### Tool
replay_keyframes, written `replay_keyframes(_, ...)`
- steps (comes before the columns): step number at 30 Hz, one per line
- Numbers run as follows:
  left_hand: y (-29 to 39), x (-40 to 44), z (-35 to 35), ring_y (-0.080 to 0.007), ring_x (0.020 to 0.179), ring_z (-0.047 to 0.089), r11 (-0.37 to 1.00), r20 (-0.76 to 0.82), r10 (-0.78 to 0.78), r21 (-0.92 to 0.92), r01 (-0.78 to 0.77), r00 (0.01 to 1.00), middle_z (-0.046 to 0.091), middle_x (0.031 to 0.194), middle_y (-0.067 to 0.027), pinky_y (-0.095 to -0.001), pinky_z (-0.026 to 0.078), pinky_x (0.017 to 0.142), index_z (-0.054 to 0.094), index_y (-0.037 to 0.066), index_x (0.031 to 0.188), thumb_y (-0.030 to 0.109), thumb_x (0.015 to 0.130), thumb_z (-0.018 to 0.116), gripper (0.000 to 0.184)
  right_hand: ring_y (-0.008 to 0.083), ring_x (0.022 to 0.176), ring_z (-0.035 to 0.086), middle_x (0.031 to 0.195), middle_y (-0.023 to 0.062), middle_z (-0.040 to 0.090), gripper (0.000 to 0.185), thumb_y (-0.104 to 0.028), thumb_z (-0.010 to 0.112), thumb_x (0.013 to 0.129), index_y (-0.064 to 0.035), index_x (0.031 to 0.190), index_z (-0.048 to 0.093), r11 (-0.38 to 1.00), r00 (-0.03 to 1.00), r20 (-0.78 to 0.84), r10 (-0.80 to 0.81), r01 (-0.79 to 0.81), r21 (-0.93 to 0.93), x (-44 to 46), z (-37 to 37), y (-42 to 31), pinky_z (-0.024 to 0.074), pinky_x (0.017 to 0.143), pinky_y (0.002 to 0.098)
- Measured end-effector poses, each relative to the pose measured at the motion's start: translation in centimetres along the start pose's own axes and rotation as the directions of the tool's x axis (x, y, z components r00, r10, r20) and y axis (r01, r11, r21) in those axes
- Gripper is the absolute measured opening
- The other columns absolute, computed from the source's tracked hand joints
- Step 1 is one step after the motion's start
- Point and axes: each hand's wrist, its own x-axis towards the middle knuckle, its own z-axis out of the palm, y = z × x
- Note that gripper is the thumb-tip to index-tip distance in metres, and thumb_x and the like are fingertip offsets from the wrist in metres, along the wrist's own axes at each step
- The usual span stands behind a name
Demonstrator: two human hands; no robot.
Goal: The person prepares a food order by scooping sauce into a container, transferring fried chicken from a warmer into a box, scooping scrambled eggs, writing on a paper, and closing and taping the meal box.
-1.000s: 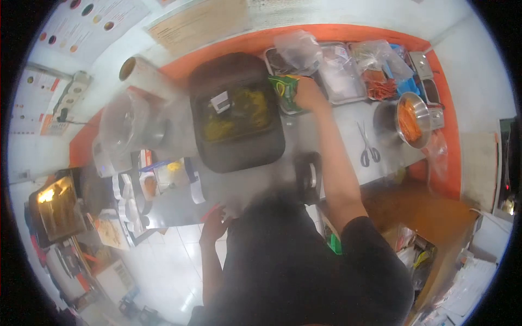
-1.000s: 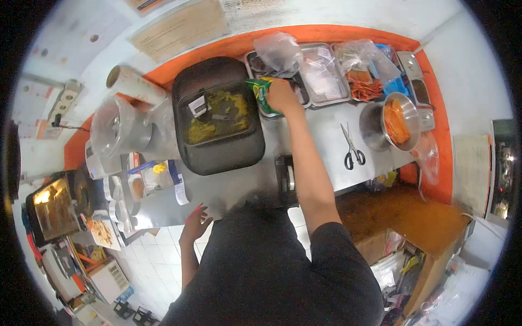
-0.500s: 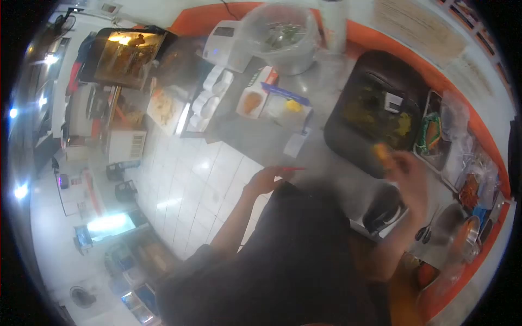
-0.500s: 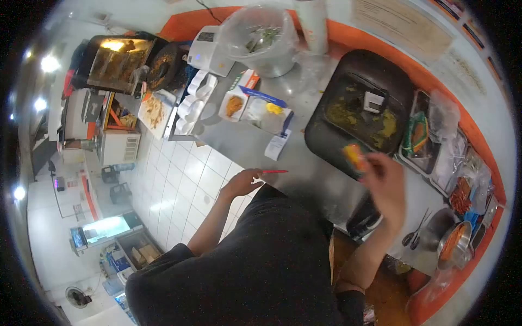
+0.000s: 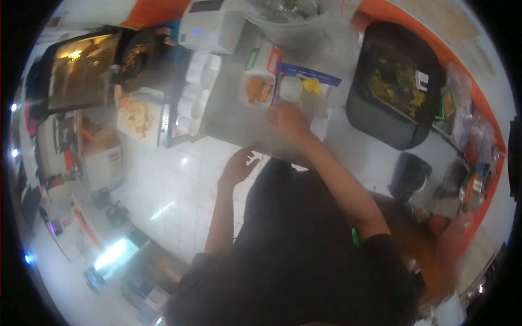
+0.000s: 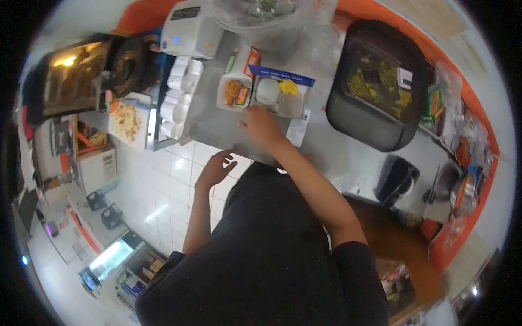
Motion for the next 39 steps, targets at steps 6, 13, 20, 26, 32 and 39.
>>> replay_keyframes(6,0.1,4.2,0.7,-0.0277,0.097,0.067,0.935,0.112,0.352,0.011,-0.355,0.929,0.062,0.117,-0.0141,-0.0377,0.054,0.082,0.064,0.004,0.12,0.01,0.092,0.066,0.029,0.0382,0.094,0.067,0.108,0.0206,0.062,0.024,-0.008,0.057,0.086,-0.0019,0.108,0.06,0.874,0.959,0.123,0.256,-0.175,-0.454,-12.2,0.5,6.4,0.0554,0.079,0.0475)
replay_keyframes(13,6.5,9.6,4.3,-0.0344,0.117,0.059,0.63,0.181,0.736,0.172,-0.758,0.653,0.048,0.14,-0.0138,-0.045,0.052,0.094,0.056,0.009,0.133,0.006,0.086,0.06,0.047,0.0374,0.091,0.068,0.109,0.0215,0.064,0.021,-0.005,0.058,0.089,-0.0011,0.11,0.058,0.808,0.951,-0.127,0.282,-0.307,-0.502,-17.9,-1.1,10.6,0.0574,0.075,0.0424)
replay_keyframes(20,6.4,11.2,6.5,-0.0372,0.116,0.058,0.646,0.371,0.64,0.215,-0.732,0.673,0.045,0.144,-0.0131,-0.0465,0.053,0.096,0.052,0.009,0.139,0.003,0.083,0.058,0.056,0.0165,0.082,0.068,0.093,0.0124,0.065,0.025,-0.001,0.066,0.09,0.0021,0.11,0.052,0.746,0.646,-0.492,0.584,-0.188,0.639,-15.9,-0.2,8.8,0.0556,0.072,0.0324)
replay_keyframes(26,6.1,11.5,6.3,-0.0352,0.112,0.062,0.56,0.422,0.664,0.266,-0.784,0.617,0.044,0.147,-0.0124,-0.0468,0.056,0.09,0.051,0.006,0.139,0.004,0.084,0.054,0.056,0.0133,0.083,0.066,0.095,0.0078,0.065,0.007,0.0,0.07,0.086,0.0006,0.088,0.064,0.867,0.729,-0.538,0.424,-0.155,0.474,-12.3,2.3,7.2,0.0531,0.075,0.0272)
replay_keyframes(32,5.8,11.4,6.2,-0.0365,0.104,0.065,0.494,0.391,0.717,0.298,-0.817,0.576,0.044,0.148,-0.0116,-0.047,0.057,0.086,0.052,0.002,0.137,0.006,0.085,0.054,0.052,0.0173,0.083,0.067,0.092,0.0111,0.066,0.008,-0.001,0.069,0.086,0.0018,0.093,0.067,0.915,0.718,-0.598,0.356,-0.138,0.379,-11.5,3.0,8.5,0.053,0.074,0.0286)
replay_keyframes(39,5.2,11.9,6.6,-0.0369,0.093,0.069,0.503,0.353,0.742,0.269,-0.821,0.57,0.044,0.149,-0.0104,-0.0486,0.058,0.079,0.052,0.001,0.135,0.005,0.086,0.054,0.05,0.0205,0.082,0.067,0.092,0.0125,0.067,0.01,-0.003,0.07,0.085,0.0025,0.094,0.068,0.924,0.743,-0.576,0.34,-0.149,0.353,-11.9,2.3,8.9,0.0528,0.075,0.0301)
